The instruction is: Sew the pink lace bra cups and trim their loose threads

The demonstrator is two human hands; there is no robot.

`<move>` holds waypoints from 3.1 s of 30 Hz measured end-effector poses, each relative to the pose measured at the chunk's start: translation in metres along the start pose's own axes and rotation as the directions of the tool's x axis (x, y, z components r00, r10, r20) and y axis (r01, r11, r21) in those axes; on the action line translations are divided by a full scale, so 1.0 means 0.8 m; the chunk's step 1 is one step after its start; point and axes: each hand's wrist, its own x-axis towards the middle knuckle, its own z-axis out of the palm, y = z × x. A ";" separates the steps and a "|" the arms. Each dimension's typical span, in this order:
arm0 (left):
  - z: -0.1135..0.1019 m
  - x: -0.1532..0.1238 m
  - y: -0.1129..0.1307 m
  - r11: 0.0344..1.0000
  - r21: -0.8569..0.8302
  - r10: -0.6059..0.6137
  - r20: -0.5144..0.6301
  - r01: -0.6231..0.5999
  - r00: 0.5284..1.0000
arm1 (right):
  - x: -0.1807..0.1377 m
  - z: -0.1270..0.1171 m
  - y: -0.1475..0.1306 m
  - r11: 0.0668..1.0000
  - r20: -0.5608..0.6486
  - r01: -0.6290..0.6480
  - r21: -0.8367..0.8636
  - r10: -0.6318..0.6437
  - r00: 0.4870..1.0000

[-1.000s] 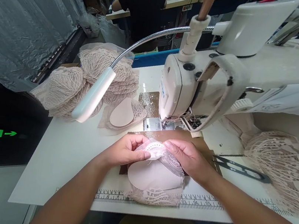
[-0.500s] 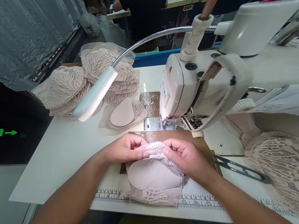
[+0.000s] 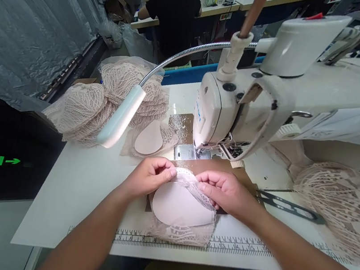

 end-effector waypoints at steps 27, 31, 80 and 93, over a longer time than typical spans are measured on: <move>0.004 -0.006 0.004 0.647 0.726 0.471 -0.137 -0.235 0.871 | 0.009 0.006 0.000 0.984 -0.031 0.166 -0.062 -0.168 0.985; 0.020 -0.023 0.022 0.853 0.411 0.394 -0.101 -0.322 0.914 | 0.007 0.005 -0.002 0.976 -0.092 0.195 -0.100 -0.204 0.975; 0.038 -0.016 0.009 0.781 0.456 0.463 0.036 -0.426 0.886 | 0.003 0.003 -0.004 0.924 0.045 0.342 -0.172 -0.339 0.940; 0.026 -0.013 0.020 0.863 0.214 0.445 0.102 -0.457 0.890 | 0.001 0.004 -0.002 0.972 -0.035 0.210 -0.102 -0.215 0.976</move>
